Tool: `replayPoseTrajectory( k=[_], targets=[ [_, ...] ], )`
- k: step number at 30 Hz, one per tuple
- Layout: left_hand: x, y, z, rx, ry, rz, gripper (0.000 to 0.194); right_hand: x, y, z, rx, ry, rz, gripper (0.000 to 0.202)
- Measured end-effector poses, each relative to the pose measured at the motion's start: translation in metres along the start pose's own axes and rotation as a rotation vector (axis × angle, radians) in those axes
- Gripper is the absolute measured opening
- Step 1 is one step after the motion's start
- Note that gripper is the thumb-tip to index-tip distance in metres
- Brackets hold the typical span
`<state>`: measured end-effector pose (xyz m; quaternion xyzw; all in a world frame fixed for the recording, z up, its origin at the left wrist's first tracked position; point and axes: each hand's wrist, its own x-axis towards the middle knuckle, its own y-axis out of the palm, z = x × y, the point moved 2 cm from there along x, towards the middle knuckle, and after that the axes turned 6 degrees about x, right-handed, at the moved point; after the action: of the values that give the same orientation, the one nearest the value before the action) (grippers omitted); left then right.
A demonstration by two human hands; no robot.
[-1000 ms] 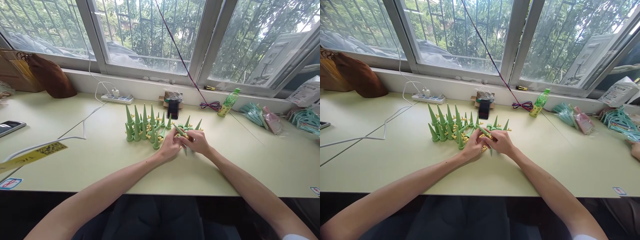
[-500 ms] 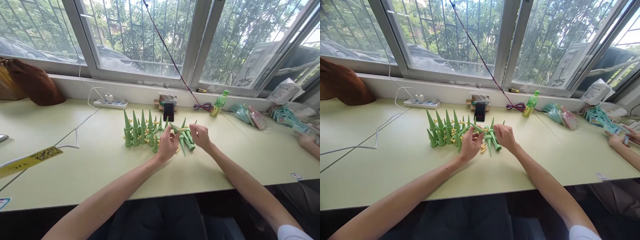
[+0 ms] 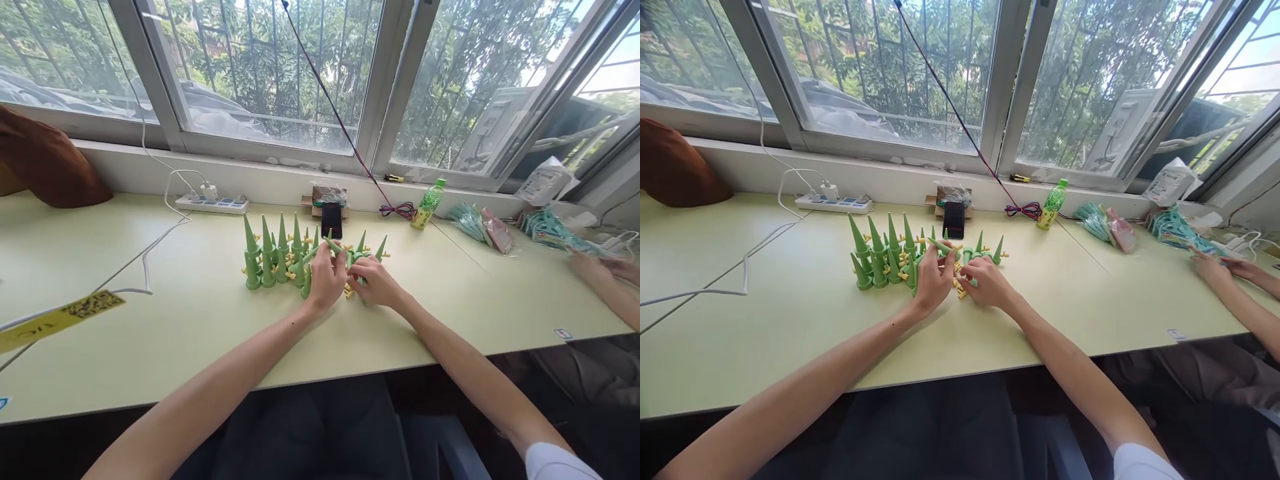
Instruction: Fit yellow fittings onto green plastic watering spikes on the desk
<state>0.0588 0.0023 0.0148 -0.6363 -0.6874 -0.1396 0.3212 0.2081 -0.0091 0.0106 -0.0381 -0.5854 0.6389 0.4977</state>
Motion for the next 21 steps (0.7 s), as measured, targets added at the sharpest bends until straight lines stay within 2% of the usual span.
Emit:
replayPoseTrajectory(
  k=[5, 9, 21],
  targets=[
    [-0.003, 0.004, 0.002, -0.004, -0.018, 0.079, 0.016, -0.002, -0.001, 0.003, 0.006, -0.020, 0.100, 0.007],
    [-0.006, 0.006, 0.008, 0.024, -0.001, 0.086, 0.017, -0.002, 0.000, 0.003, -0.014, -0.014, 0.156, 0.004],
    [-0.007, 0.008, 0.010, 0.034, 0.005, 0.122, 0.014, -0.004, 0.004, -0.010, -0.065, 0.027, 0.173, 0.012]
  ],
)
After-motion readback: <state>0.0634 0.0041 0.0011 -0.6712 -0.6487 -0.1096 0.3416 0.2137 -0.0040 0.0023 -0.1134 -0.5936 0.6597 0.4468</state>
